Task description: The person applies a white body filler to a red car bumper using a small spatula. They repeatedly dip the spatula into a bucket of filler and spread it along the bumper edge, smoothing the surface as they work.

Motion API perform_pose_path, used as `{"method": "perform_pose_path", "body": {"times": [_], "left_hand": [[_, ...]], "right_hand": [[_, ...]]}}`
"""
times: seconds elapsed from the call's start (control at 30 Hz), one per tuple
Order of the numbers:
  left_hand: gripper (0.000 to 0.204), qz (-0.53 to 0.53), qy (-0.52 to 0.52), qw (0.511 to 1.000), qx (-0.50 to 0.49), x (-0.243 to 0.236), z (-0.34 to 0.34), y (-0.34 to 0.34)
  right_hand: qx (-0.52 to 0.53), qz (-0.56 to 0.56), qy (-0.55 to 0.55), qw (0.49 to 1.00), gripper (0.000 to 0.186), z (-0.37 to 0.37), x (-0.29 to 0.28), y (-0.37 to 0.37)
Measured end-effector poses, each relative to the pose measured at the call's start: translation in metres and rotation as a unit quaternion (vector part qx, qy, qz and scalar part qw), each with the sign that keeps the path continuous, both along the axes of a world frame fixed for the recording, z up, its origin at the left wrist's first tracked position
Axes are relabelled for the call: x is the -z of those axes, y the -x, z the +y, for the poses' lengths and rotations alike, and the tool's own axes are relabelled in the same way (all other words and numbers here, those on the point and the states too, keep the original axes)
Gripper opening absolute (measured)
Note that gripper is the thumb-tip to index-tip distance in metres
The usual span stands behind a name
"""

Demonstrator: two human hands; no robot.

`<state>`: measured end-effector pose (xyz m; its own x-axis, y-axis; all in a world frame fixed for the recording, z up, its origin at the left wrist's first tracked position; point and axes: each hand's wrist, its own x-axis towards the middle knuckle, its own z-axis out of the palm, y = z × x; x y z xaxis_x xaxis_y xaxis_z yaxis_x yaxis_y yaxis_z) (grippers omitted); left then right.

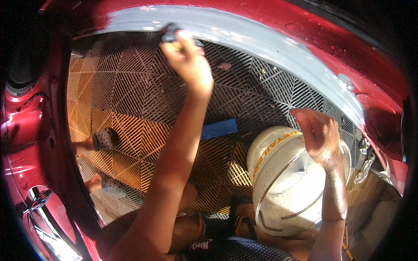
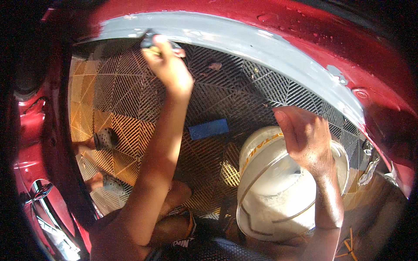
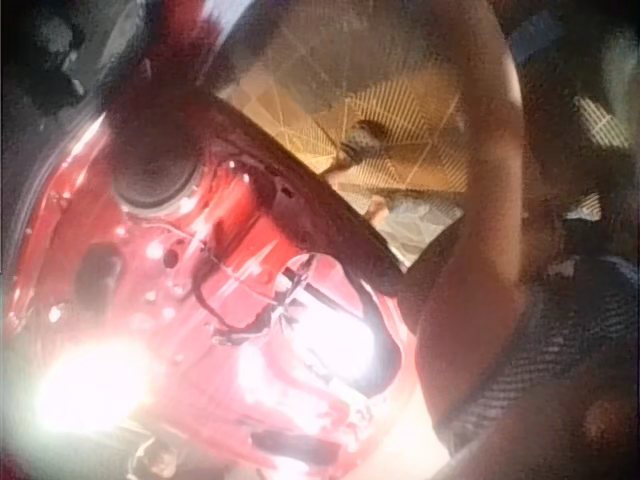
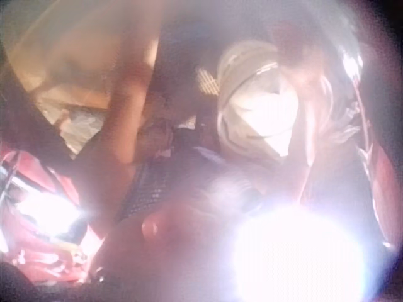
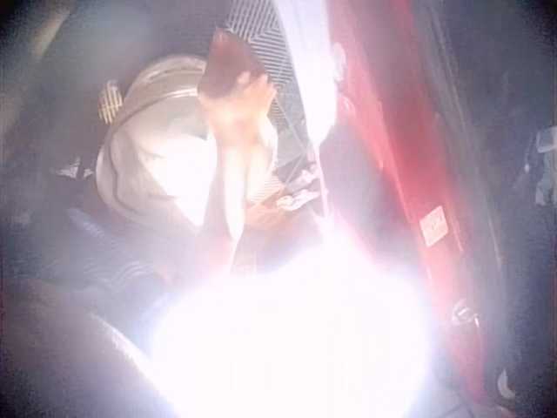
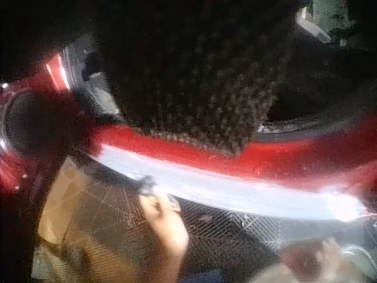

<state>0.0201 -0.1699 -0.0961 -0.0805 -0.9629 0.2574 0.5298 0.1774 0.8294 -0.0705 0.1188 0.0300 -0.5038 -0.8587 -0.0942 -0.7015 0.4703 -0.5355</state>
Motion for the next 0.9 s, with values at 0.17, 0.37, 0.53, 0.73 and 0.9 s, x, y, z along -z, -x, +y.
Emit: {"method": "perform_pose_path", "body": {"times": [0.17,0.37,0.53,0.73,0.9], "left_hand": [[0.02,0.007,0.053,0.996,-0.067,0.001,-0.035,-0.012],[0.021,0.005,-0.008,0.999,-0.034,0.0,-0.018,-0.008],[0.026,-0.071,0.084,0.994,-0.001,0.008,0.01,0.001],[0.027,-0.057,0.049,0.997,-0.024,0.003,0.009,0.003],[0.026,-0.002,-0.052,0.997,-0.064,-0.011,-0.012,0.0]], "right_hand": [[-0.002,0.009,0.006,1.0,0.016,-0.004,-0.003,-0.002],[-0.012,0.015,-0.012,1.0,0.028,-0.004,-0.005,-0.001],[-0.006,0.005,-0.034,0.999,0.027,-0.008,-0.008,-0.003],[-0.012,0.018,-0.025,0.999,0.018,-0.005,-0.001,0.0],[-0.018,0.037,-0.033,0.999,0.025,-0.002,-0.004,0.001]]}}
